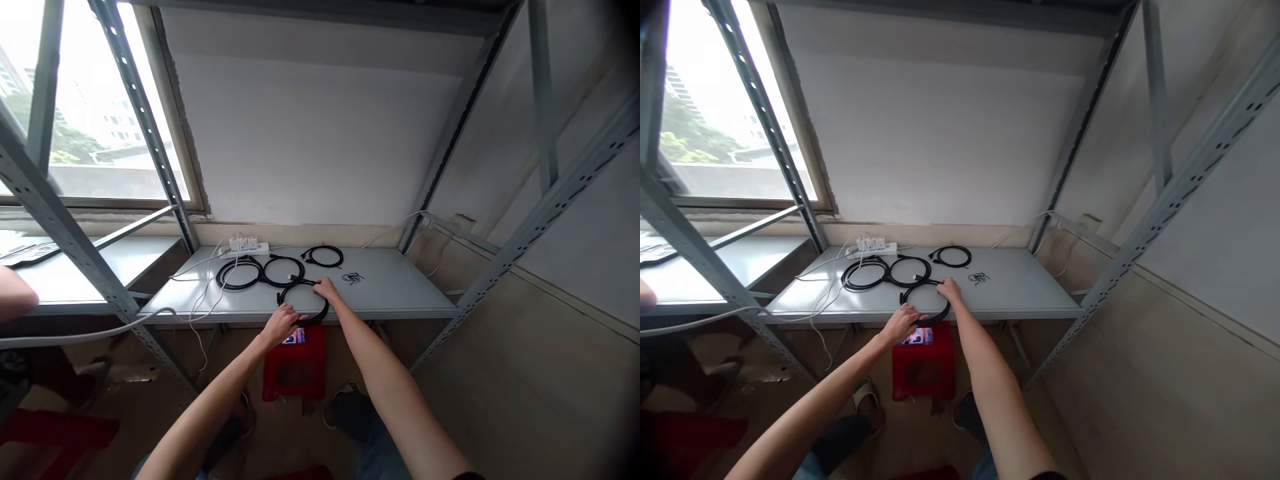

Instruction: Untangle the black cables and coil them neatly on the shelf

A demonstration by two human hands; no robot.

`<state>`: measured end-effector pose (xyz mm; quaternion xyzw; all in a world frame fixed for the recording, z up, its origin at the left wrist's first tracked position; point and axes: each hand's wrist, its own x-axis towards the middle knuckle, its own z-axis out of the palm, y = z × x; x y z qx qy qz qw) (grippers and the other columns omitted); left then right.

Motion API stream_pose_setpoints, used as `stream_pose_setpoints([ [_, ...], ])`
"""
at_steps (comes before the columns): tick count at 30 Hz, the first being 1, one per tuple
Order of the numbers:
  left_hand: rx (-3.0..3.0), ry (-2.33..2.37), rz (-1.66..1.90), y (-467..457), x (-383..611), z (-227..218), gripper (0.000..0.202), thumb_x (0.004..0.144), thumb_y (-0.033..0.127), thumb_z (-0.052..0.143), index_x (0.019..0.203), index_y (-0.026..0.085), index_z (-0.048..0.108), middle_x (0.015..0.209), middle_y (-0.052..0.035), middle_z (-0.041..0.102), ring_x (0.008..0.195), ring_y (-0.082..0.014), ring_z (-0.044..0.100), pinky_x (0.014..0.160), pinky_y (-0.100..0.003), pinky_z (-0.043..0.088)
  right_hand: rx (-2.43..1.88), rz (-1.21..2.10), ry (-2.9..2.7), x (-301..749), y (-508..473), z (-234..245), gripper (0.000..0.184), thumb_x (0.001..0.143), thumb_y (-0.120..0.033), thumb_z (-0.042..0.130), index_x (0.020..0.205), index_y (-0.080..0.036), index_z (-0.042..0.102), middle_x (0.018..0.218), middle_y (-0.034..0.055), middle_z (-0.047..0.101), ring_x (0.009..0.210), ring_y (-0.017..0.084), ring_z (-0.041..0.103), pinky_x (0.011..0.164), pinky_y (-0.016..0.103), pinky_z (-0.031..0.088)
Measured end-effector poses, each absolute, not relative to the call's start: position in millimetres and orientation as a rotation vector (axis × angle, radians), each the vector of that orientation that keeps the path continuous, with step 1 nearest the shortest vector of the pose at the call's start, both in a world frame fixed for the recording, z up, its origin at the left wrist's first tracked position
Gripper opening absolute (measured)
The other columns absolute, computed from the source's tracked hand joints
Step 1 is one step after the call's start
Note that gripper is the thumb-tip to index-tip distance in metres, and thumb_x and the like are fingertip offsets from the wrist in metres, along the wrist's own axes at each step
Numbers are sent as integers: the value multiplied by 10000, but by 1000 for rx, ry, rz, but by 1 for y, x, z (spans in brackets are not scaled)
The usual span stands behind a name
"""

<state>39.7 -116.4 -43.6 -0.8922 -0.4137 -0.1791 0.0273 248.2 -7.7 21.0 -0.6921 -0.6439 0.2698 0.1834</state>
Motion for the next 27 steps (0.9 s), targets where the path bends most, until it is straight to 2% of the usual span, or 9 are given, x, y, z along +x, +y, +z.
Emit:
stream_pose_setpoints([
  [3,-2738,-1209,-565,-124,29,-44,194,1044,174,587,924,188,738,812,-65,736,890,-245,656,864,-397,443,-1927,671,-1848,243,-17,15,258,872,-182,662,1093,-209,792,1122,76,813,1141,261,724,970,318,466],
  [5,-2718,-1161,-578,-128,22,-44,262,1069,213,578,837,196,699,783,-62,717,855,-237,642,845,-392,435,-1882,481,-1912,238,-28,6,301,951,-184,581,1190,-216,761,1204,94,784,1225,261,675,1047,355,428],
  [8,-2717,-1078,-575,-133,14,-45,333,1082,263,574,763,204,651,752,-63,694,822,-234,621,822,-389,424,-1828,231,-2041,231,-43,-4,339,1014,-196,515,1287,-220,714,1334,138,700,1298,277,605,1069,399,408],
  [15,-2812,-1113,-541,-145,5,-21,391,1125,291,478,809,201,690,778,-81,698,840,-244,614,853,-395,439,-1775,78,-2278,223,-55,-5,394,1108,-307,456,1456,-192,599,1365,192,653,1289,328,583,1078,470,446],
  [19,-2818,-1187,-554,-146,-4,-2,415,1135,295,443,818,209,696,823,-93,698,863,-252,597,860,-404,444,-1752,7,-2398,216,-56,-5,435,1123,-216,375,1507,-200,578,1366,202,653,1236,316,621,1033,435,488],
  [23,-2832,-1142,-447,-143,-19,5,390,1131,325,472,852,203,715,896,-109,683,930,-270,588,864,-403,460,-1711,-26,-2443,207,-56,-1,576,1048,-50,365,1572,-213,540,1396,195,641,1229,297,629,1031,409,491],
  [27,-2806,-1210,-429,-137,-32,4,392,1132,352,478,865,195,719,1057,-131,681,1014,-275,611,926,-407,493,-1548,-35,-2459,196,-48,2,555,1030,-10,331,1470,-171,629,1445,185,638,1337,302,580,1091,420,459],
])
